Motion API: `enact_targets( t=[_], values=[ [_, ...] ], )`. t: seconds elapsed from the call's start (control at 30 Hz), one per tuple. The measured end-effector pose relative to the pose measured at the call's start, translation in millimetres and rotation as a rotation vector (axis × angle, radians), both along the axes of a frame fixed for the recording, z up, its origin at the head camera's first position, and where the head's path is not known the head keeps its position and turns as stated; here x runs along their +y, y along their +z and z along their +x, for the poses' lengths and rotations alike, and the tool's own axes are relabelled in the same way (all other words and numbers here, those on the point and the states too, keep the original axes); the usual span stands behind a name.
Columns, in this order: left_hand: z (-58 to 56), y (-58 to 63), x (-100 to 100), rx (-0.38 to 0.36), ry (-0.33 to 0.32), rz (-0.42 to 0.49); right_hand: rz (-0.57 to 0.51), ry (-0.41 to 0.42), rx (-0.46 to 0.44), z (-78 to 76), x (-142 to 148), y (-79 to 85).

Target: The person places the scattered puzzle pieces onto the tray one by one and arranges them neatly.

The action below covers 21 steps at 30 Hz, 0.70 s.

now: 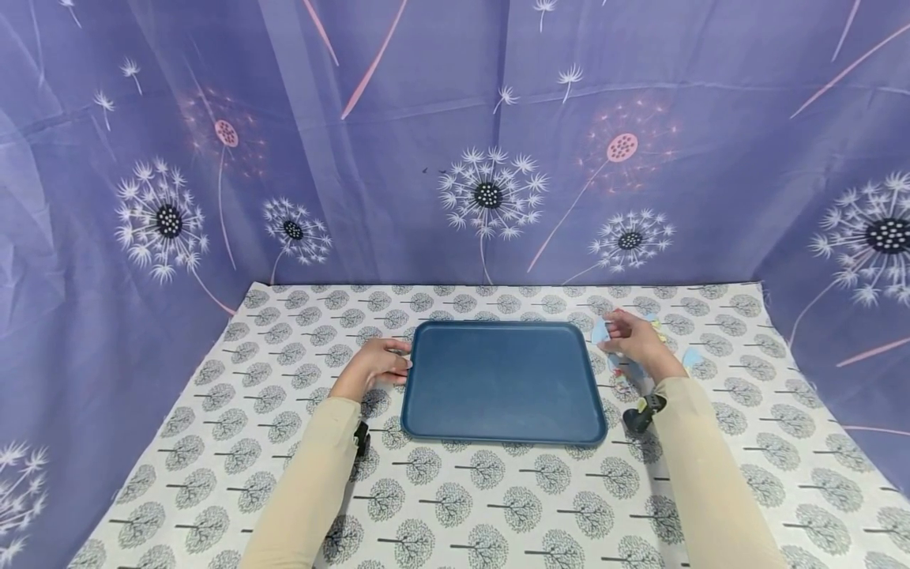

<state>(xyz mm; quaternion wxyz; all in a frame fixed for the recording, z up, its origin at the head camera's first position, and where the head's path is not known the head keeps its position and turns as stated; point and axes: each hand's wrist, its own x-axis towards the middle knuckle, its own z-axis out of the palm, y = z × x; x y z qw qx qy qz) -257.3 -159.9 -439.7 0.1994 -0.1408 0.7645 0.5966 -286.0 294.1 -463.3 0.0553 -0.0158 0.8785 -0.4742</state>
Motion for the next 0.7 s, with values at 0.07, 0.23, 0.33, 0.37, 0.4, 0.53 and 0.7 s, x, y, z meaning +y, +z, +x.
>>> enact_targets(
  t=[0.07,0.23,0.33,0.37,0.4,0.53,0.7],
  values=[
    [0.3,-0.8,-0.2,0.001,0.002,0.005,0.000,-0.003,0.015,0.3,1.5,-1.6],
    [0.4,-2.8,-0.8,0.001,0.006,0.020,-0.008,-0.017,0.049,1.5,3.0,-3.8],
    [0.1,-3.4,-1.3,-0.001,0.006,0.022,0.003,-0.035,0.054,1.9,2.3,-2.9],
    [-0.1,-3.5,-1.6,-0.002,0.005,0.021,0.006,-0.043,0.050,2.0,2.1,-2.3],
    [-0.3,-3.3,-1.5,-0.006,0.006,0.020,0.008,-0.049,0.046,2.1,1.8,-1.7],
    [-0.8,-2.1,-1.7,-0.025,0.014,0.046,0.000,-0.071,0.020,3.3,0.7,-0.2],
    [-1.6,-1.8,-2.2,-0.041,0.028,0.072,-0.022,-0.097,0.018,5.0,-1.0,0.5]
  ],
)
